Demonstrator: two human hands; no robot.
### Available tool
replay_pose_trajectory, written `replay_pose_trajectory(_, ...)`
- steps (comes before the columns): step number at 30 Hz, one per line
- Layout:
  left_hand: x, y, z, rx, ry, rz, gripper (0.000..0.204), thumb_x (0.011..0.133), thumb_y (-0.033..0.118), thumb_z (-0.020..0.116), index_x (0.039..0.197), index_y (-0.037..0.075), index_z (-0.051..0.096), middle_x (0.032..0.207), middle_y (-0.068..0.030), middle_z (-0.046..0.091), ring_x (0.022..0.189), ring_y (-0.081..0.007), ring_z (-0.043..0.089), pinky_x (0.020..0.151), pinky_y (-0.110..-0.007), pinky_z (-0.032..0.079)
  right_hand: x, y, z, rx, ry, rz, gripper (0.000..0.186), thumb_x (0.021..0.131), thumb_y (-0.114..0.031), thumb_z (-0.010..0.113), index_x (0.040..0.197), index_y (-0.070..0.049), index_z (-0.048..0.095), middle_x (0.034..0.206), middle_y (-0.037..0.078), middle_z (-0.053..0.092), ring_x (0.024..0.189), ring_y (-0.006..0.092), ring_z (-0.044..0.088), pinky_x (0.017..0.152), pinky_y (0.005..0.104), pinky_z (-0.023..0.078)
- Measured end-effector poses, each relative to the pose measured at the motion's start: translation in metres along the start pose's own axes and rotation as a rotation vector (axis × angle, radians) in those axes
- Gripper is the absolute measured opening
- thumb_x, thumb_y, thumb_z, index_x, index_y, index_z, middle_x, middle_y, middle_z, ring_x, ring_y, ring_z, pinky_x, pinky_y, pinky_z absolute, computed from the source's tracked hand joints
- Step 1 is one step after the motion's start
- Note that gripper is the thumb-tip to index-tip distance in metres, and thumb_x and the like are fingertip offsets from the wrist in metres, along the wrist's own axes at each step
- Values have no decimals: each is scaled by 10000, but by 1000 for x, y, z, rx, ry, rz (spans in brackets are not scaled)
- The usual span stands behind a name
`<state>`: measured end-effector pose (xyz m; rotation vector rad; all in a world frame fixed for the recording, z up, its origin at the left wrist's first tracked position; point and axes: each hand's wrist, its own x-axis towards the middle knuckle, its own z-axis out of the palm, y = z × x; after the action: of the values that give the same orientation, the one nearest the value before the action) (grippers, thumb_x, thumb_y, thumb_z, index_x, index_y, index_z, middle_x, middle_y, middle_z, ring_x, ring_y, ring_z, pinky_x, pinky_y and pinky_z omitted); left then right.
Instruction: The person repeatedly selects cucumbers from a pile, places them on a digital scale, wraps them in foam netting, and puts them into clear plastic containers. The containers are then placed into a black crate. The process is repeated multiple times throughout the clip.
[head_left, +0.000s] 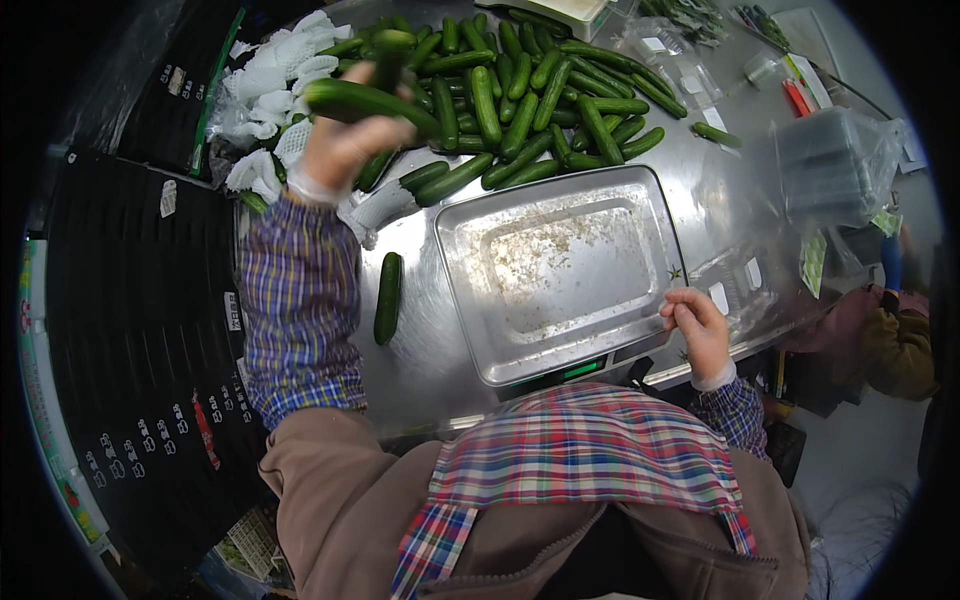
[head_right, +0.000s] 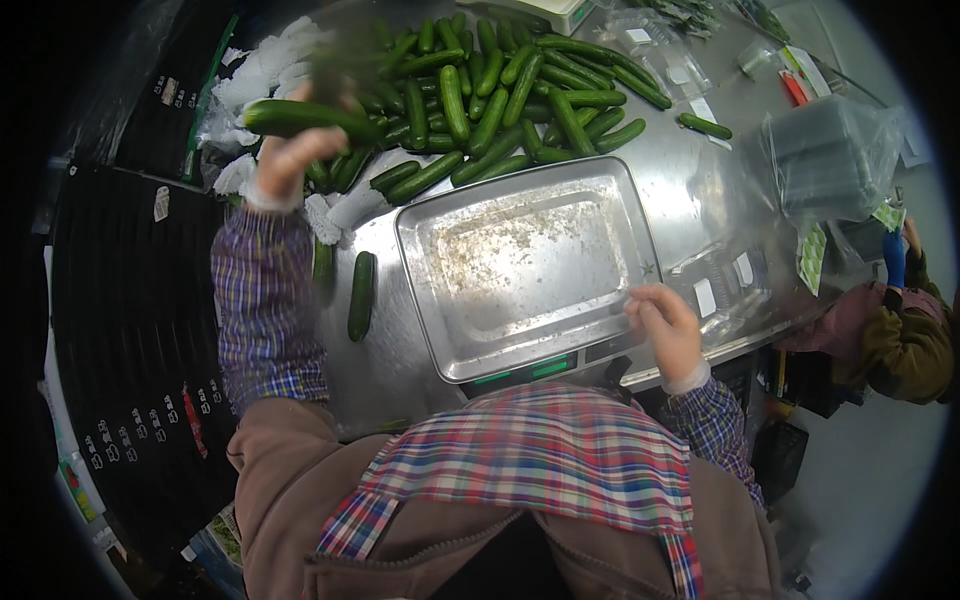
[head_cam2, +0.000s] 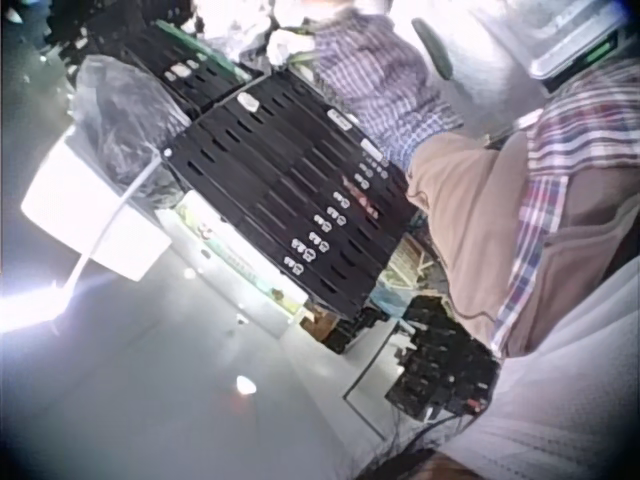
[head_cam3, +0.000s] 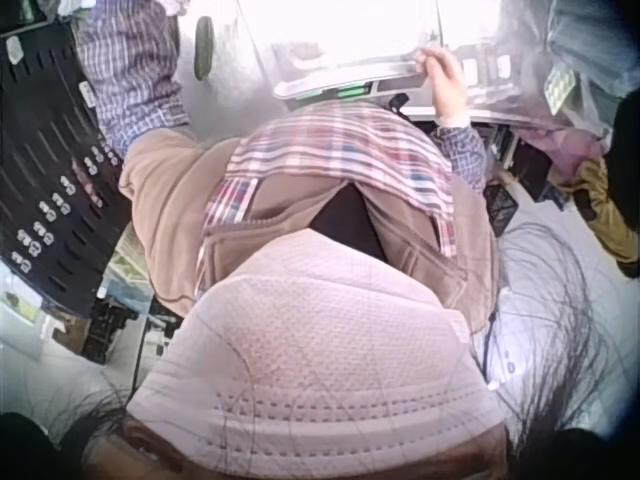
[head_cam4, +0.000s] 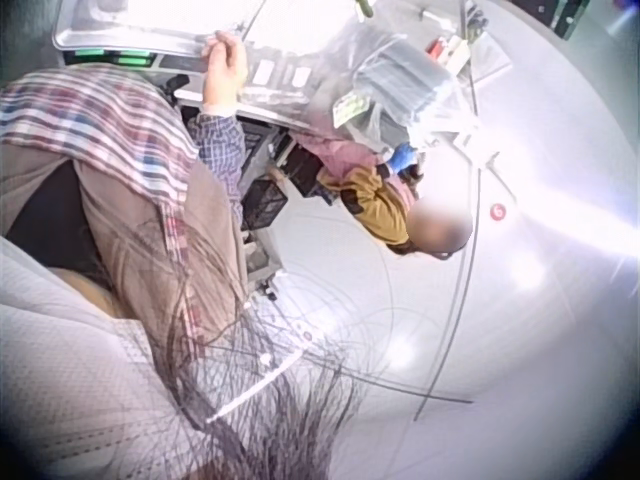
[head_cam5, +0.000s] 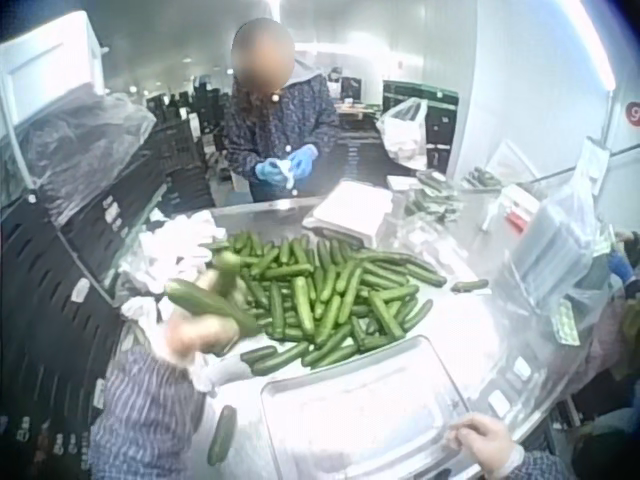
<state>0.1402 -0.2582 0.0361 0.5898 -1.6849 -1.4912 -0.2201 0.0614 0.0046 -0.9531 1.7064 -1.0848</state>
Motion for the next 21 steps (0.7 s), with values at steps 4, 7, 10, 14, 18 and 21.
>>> replay_pose_trajectory(4, -25, 15, 109, 907, -548, -212, 624, 634, 295, 712, 1137, -24, 525, 990, -186, 611, 901, -343, 605, 805, -422, 489, 9, -3, 12, 12, -60, -4, 190, 922, -2, 465, 1066, 30, 584, 887, 64, 617, 752, 107, 558, 690, 237, 469)
replay_pose_trajectory(7, -36, 4, 163, 1085, -595, -294, 642, 613, 352, 724, 1092, -35, 542, 1016, -212, 593, 974, -378, 567, 858, -443, 457, 10, -6, 17, 20, -112, -10, 193, 919, 9, 462, 1064, 32, 586, 883, 67, 616, 755, 108, 558, 698, 241, 472)
replay_pose_trajectory(10, -44, -17, 181, 1146, -394, -82, 737, 617, 438, 742, 1126, -52, 535, 1059, -210, 591, 1055, -362, 538, 915, -431, 433, 5, -7, 13, 1, -125, -36, 195, 913, 22, 462, 1065, 32, 585, 879, 69, 613, 751, 110, 556, 698, 244, 475)
replay_pose_trajectory(14, -17, -56, 143, 765, -165, -204, 504, 805, 359, 677, 1168, 23, 582, 1124, -173, 609, 1013, -297, 591, 896, -372, 469, -1, -2, 2, 26, -73, -30, 202, 909, 12, 463, 1068, 27, 586, 874, 61, 608, 742, 107, 553, 678, 236, 468)
replay_pose_trajectory(18, 27, -108, 80, 1133, -94, -545, 363, 832, 307, 652, 1122, 88, 643, 1083, -137, 653, 996, -314, 610, 908, -372, 467, -4, 6, -1, 52, -48, -6, 214, 914, -17, 469, 1085, 16, 593, 897, 58, 621, 755, 96, 554, 670, 219, 455)
replay_pose_trajectory(21, 32, -144, 66, 1404, -444, -526, 469, 803, 294, 665, 1229, 115, 587, 1175, -161, 596, 1116, -301, 554, 978, -395, 428, -7, 9, -7, 47, -43, -48, 182, 935, -10, 468, 1079, 23, 574, 880, 66, 599, 744, 122, 550, 686, 250, 462)
